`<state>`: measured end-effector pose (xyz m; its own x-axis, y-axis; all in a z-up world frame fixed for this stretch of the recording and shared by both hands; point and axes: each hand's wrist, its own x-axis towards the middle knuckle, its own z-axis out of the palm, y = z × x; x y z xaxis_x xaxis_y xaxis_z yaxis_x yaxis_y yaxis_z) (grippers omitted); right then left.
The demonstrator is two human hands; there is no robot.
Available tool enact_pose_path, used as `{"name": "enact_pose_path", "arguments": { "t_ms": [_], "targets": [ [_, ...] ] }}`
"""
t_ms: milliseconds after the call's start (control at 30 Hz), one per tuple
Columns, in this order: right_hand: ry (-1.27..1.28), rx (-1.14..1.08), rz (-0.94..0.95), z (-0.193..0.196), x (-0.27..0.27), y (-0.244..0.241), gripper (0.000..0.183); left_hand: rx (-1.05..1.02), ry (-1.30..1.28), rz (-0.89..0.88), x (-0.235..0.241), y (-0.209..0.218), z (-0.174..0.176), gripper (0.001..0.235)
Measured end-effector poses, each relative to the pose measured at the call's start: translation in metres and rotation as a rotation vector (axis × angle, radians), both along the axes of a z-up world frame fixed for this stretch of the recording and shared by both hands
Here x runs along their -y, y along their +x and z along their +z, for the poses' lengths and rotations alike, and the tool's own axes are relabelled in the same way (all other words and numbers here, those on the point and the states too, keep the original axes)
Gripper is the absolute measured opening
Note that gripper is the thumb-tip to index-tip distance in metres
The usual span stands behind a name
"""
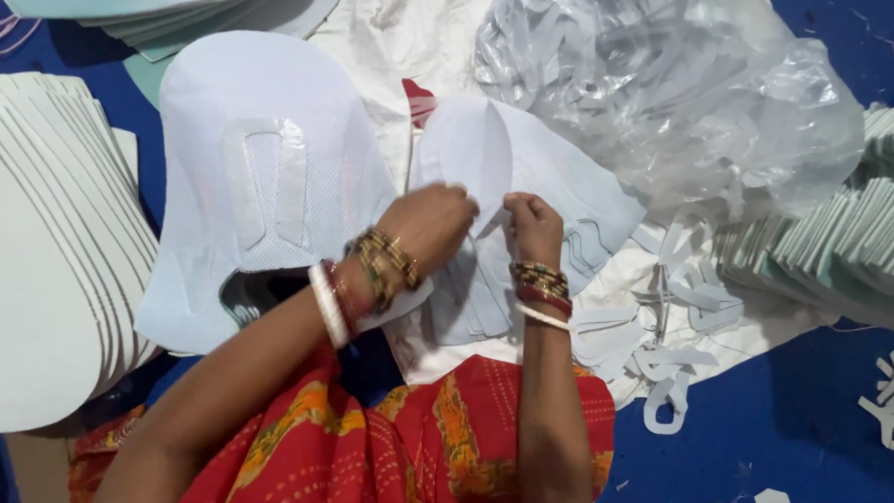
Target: The person sorts and inspects white fabric shoe upper components on a factory floor.
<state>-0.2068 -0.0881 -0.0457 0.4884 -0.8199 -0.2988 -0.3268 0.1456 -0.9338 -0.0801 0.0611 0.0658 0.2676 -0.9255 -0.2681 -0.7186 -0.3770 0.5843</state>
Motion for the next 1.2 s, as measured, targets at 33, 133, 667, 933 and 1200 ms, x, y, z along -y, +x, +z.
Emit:
{"name": "enact_pose_path", "arguments": {
  "t_ms": [33,133,667,933,1200],
  "targets": [
    [0.233,0.040,-0.072,-0.004,0.006,-0.006,0.009,0.150,-0.066,0.036,0.016,0.007,-0.013,0.020],
    [0.310,0.242,-0.150,-0.035,0.006,-0.017,0.009,0.197,-0.041,-0.101,0.046,0.010,-0.043,0.025],
    [0.158,0.830,-0.341,0.161,0.019,-0.189,0.023,0.228,0.241,0.134,0.070,-0.015,-0.099,0.043],
    [-0.451,0.481,-0.142,0.266,0.011,-0.221,0.028,0.258,0.538,-0.185,0.089,-0.022,-0.093,0.053],
    [-0.775,0.230,0.011,0.308,-0.048,-0.144,0.014,-0.537,-0.548,-0.192,-0.014,-0.037,0.128,0.113]
  ]
}}
